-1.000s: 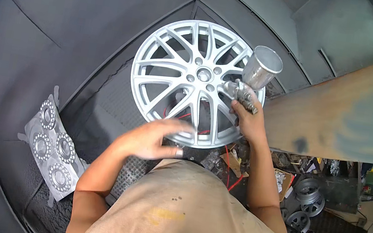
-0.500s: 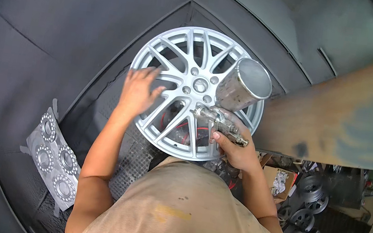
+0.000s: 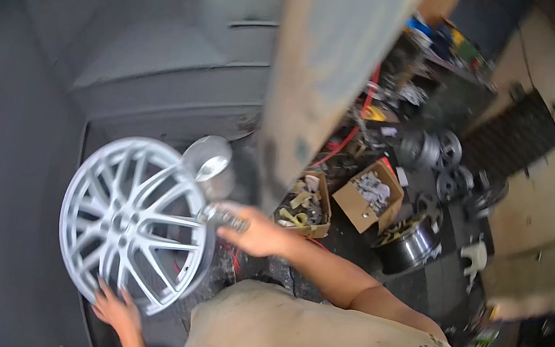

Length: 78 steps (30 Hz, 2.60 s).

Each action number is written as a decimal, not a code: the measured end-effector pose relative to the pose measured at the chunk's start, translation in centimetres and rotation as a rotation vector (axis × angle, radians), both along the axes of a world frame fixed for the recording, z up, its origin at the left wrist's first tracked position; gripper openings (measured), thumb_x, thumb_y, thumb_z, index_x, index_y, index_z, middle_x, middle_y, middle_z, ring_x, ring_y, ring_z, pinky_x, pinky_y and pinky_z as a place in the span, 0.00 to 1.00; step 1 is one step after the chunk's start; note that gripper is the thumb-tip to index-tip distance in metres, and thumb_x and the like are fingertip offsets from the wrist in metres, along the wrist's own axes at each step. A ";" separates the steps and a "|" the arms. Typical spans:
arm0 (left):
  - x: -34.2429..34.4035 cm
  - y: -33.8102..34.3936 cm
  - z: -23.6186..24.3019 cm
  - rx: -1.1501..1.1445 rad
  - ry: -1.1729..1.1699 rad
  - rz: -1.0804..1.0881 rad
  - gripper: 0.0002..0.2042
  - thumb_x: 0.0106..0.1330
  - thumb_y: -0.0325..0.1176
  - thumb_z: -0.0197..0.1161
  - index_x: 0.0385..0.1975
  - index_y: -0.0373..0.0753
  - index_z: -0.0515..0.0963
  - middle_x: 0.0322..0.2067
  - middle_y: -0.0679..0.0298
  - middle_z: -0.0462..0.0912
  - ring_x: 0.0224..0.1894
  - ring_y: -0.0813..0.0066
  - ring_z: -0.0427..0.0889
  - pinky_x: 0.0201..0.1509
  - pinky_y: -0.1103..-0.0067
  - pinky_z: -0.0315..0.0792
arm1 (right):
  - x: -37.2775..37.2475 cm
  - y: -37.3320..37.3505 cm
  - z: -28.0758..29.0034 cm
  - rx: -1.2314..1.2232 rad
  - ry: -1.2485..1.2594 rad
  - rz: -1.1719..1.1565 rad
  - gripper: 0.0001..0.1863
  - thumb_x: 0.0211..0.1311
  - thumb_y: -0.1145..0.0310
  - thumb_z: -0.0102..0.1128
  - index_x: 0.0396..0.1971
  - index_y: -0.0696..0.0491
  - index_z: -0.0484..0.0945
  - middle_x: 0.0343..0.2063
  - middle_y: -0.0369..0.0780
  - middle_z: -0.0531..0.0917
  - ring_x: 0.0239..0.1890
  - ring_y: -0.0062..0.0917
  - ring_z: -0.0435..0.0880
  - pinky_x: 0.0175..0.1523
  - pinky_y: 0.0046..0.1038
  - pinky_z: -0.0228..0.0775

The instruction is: The user is seen mixing paint and then spray-painting a car wheel rim in a paint booth.

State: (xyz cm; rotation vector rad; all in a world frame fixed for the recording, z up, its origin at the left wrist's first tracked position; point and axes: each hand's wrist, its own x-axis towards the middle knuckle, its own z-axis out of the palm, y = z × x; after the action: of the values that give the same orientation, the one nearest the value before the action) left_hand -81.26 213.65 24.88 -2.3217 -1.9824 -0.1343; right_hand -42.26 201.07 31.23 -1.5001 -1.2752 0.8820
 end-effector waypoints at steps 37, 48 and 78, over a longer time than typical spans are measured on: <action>3.0 0.0 4.2 -0.349 0.076 -0.851 0.42 0.64 0.44 0.61 0.74 0.28 0.53 0.75 0.45 0.52 0.78 0.46 0.47 0.78 0.48 0.37 | -8.5 -0.5 -0.8 -0.068 0.198 0.472 0.27 0.66 0.69 0.64 0.64 0.58 0.71 0.55 0.46 0.83 0.56 0.30 0.80 0.61 0.33 0.69; -5.2 20.6 -1.9 -0.136 -0.058 -0.437 0.38 0.76 0.51 0.47 0.77 0.33 0.45 0.78 0.46 0.44 0.80 0.51 0.43 0.78 0.51 0.39 | -17.4 7.4 0.4 0.111 0.304 0.271 0.29 0.62 0.70 0.64 0.64 0.55 0.72 0.47 0.50 0.84 0.50 0.34 0.82 0.56 0.33 0.71; 10.5 -20.0 -2.3 -2.023 -0.970 -0.885 0.26 0.80 0.47 0.47 0.66 0.34 0.71 0.68 0.52 0.70 0.73 0.58 0.64 0.77 0.69 0.53 | -6.1 -22.3 -1.4 -0.146 0.238 -0.390 0.31 0.69 0.69 0.62 0.69 0.57 0.63 0.47 0.41 0.82 0.42 0.21 0.83 0.34 0.21 0.78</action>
State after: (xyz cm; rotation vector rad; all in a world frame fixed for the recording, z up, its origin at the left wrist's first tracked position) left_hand -70.77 193.68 22.62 -4.7946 -0.2040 1.8100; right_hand -48.39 178.78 29.86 -1.6311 -0.7253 0.8739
